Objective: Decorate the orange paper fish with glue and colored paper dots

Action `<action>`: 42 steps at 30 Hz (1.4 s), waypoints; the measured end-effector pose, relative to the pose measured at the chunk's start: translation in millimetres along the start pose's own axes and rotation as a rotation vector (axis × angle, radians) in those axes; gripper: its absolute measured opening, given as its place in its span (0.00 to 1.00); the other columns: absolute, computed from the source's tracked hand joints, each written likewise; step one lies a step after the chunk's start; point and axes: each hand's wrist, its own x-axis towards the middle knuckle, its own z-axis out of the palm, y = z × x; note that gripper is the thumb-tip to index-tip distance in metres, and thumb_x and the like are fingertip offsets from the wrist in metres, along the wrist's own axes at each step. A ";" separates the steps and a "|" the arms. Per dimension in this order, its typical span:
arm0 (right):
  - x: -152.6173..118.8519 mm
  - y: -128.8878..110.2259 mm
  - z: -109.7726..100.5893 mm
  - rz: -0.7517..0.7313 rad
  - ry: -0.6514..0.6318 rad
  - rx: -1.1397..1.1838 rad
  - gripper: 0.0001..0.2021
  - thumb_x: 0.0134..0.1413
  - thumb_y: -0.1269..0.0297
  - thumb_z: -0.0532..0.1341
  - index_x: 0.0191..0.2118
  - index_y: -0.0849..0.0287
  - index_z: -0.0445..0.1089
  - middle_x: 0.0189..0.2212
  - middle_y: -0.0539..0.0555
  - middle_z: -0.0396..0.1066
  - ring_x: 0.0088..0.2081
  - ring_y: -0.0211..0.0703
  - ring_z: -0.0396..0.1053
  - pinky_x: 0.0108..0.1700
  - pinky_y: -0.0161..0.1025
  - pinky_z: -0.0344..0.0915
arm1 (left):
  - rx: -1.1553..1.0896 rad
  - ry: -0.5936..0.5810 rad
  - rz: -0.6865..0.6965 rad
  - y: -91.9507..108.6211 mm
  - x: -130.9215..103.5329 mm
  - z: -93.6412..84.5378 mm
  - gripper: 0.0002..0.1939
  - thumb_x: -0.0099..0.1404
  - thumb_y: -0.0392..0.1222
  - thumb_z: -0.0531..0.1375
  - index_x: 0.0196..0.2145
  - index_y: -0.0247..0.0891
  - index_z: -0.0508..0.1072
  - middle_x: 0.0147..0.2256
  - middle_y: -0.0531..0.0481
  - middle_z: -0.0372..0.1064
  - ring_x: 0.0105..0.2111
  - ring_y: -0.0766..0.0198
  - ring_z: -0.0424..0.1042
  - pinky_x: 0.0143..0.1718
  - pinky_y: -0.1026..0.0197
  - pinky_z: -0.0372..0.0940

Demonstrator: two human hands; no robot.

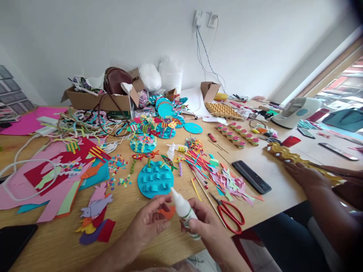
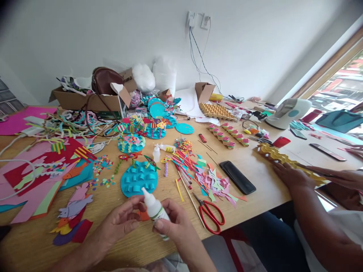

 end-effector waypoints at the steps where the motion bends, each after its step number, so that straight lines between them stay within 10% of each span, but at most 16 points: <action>1: 1.3 3.5 5.1 0.008 -0.019 0.009 0.19 0.37 0.51 0.67 0.31 0.59 0.66 0.22 0.48 0.67 0.24 0.34 0.60 0.27 0.31 0.53 | -0.107 -0.008 -0.031 -0.2 3.1 3.6 0.25 0.53 0.49 0.64 0.48 0.38 0.68 0.41 0.44 0.69 0.37 0.59 0.69 0.37 0.60 0.65; 8: 0.8 10.0 11.6 -0.015 -0.039 -0.036 0.17 0.42 0.50 0.64 0.31 0.60 0.68 0.20 0.47 0.65 0.23 0.33 0.60 0.26 0.31 0.53 | -0.461 -0.033 -0.173 0.2 6.5 17.2 0.21 0.45 0.46 0.69 0.37 0.35 0.72 0.30 0.50 0.69 0.29 0.61 0.68 0.33 0.60 0.62; 15: -13.5 42.0 7.7 -0.291 0.239 -0.121 0.29 0.35 0.54 0.69 0.48 0.50 0.65 0.40 0.53 0.68 0.37 0.45 0.65 0.36 0.38 0.61 | -0.646 0.217 -0.214 7.4 4.9 20.6 0.18 0.45 0.44 0.69 0.35 0.37 0.73 0.31 0.52 0.70 0.32 0.64 0.67 0.36 0.62 0.60; 26: 5.0 34.6 16.0 -0.634 0.278 -0.293 0.17 0.40 0.60 0.67 0.41 0.45 0.70 0.29 0.50 0.66 0.31 0.43 0.64 0.31 0.37 0.62 | -0.791 0.060 -0.268 -0.6 -1.0 27.8 0.15 0.54 0.46 0.64 0.37 0.37 0.72 0.37 0.48 0.68 0.38 0.63 0.67 0.39 0.62 0.62; 32: -4.1 12.9 -2.7 -0.544 0.364 -0.182 0.16 0.41 0.57 0.66 0.41 0.48 0.69 0.40 0.53 0.67 0.43 0.49 0.64 0.38 0.40 0.64 | 0.000 -0.094 -0.203 -9.6 -12.3 6.4 0.14 0.62 0.49 0.54 0.33 0.35 0.72 0.30 0.48 0.68 0.32 0.65 0.68 0.31 0.66 0.63; 36: -5.8 8.2 -11.1 -0.359 0.357 -0.112 0.14 0.45 0.58 0.63 0.41 0.53 0.67 0.39 0.56 0.69 0.33 0.45 0.68 0.26 0.36 0.62 | 0.820 -0.070 0.196 -12.7 -22.5 -15.6 0.10 0.62 0.35 0.51 0.36 0.40 0.72 0.35 0.49 0.71 0.37 0.63 0.69 0.39 0.64 0.66; 42: 2.1 13.8 -9.8 -0.304 0.389 -0.039 0.14 0.46 0.55 0.62 0.39 0.57 0.68 0.27 0.53 0.69 0.25 0.40 0.66 0.22 0.33 0.58 | 1.398 -0.062 0.556 -28.5 -33.9 -26.8 0.22 0.58 0.29 0.52 0.51 0.41 0.65 0.52 0.50 0.64 0.52 0.62 0.62 0.49 0.63 0.64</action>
